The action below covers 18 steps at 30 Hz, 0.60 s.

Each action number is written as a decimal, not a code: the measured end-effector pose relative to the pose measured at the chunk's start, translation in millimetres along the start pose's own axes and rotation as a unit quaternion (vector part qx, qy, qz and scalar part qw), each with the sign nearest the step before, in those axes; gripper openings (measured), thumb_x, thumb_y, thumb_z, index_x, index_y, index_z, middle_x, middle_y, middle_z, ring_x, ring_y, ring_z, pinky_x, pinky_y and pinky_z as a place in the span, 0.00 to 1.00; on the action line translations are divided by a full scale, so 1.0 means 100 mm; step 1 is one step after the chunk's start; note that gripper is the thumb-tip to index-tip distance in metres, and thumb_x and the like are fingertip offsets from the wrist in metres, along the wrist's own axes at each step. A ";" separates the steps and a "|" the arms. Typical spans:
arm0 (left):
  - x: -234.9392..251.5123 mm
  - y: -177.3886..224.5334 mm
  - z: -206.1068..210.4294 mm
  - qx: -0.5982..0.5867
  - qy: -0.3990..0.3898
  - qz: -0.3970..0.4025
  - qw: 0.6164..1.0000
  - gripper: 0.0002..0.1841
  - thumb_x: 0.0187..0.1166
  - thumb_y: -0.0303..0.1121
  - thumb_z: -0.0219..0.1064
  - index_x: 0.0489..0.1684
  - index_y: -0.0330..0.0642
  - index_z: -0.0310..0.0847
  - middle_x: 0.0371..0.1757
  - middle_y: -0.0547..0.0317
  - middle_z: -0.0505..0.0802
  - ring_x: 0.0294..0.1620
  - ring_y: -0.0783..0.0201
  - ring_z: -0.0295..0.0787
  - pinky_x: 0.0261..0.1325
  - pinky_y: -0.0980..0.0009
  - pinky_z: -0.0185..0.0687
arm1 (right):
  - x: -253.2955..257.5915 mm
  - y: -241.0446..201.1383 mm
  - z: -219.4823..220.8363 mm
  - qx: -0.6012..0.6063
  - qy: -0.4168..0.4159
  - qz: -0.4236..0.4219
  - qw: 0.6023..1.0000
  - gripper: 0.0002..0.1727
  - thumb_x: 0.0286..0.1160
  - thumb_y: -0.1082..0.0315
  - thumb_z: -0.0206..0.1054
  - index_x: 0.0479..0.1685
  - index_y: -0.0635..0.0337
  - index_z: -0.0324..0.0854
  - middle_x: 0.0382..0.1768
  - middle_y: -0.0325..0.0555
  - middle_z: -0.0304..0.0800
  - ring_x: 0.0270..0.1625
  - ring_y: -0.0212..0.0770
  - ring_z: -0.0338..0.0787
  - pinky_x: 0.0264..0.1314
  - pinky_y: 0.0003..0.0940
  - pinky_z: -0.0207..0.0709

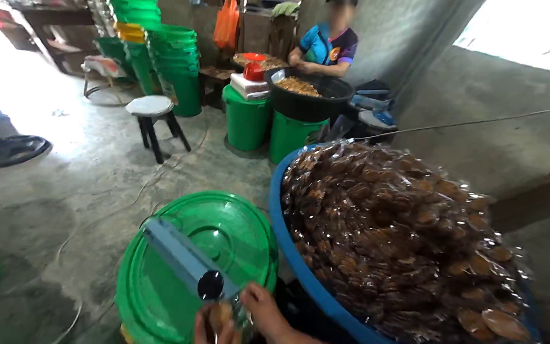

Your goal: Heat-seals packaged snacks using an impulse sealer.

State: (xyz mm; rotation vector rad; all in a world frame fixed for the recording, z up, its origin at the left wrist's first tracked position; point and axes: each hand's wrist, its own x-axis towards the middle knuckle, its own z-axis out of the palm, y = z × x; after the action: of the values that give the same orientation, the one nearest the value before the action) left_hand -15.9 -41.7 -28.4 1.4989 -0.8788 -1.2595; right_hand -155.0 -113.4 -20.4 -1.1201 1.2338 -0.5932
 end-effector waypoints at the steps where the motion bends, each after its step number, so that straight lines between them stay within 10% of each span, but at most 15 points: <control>1: 0.03 0.01 0.00 -0.001 0.025 0.002 1.000 0.34 0.74 0.26 0.69 0.79 0.25 0.57 0.63 0.34 0.82 0.59 0.55 0.84 0.62 0.58 0.83 | 0.09 -0.05 0.02 -0.051 0.013 -0.039 0.998 0.14 0.88 0.68 0.56 0.53 0.74 0.80 0.38 0.50 0.83 0.37 0.36 0.81 0.46 0.33 0.78; 7: 0.43 -0.01 -0.24 -0.042 0.164 -0.007 0.986 0.33 0.80 0.26 0.65 0.84 0.31 0.55 0.71 0.36 0.79 0.67 0.53 0.83 0.67 0.59 0.82 | 0.79 -0.20 0.39 -0.290 -0.038 -0.220 0.930 0.21 0.69 0.79 0.68 0.63 0.75 0.77 0.50 0.66 0.91 0.54 0.62 0.92 0.59 0.61 0.82; 13: 0.80 0.13 -0.49 -0.067 0.172 -0.005 0.983 0.34 0.86 0.30 0.62 0.88 0.33 0.47 0.76 0.31 0.75 0.70 0.48 0.81 0.68 0.55 0.81 | 0.93 -1.00 0.34 -0.291 -0.085 -0.134 0.943 0.24 0.95 0.62 0.48 0.78 0.71 0.69 0.58 0.64 0.86 0.56 0.50 0.88 0.63 0.44 0.79; 18: 1.06 0.22 -0.65 -0.074 0.194 -0.004 0.978 0.34 0.87 0.33 0.60 0.89 0.35 0.47 0.76 0.29 0.73 0.67 0.44 0.81 0.63 0.51 0.83 | 0.48 -1.25 0.51 -0.562 -0.245 -0.136 0.778 0.40 0.88 0.55 0.61 0.95 0.59 0.49 0.91 0.66 0.51 0.90 0.66 0.60 0.85 0.63 0.61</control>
State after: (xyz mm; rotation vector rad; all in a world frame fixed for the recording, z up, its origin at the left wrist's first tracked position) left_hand 70.8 -133.4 -37.5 1.5582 -0.5115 -0.9685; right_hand -68.6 -185.8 68.3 -2.3036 0.9060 0.3572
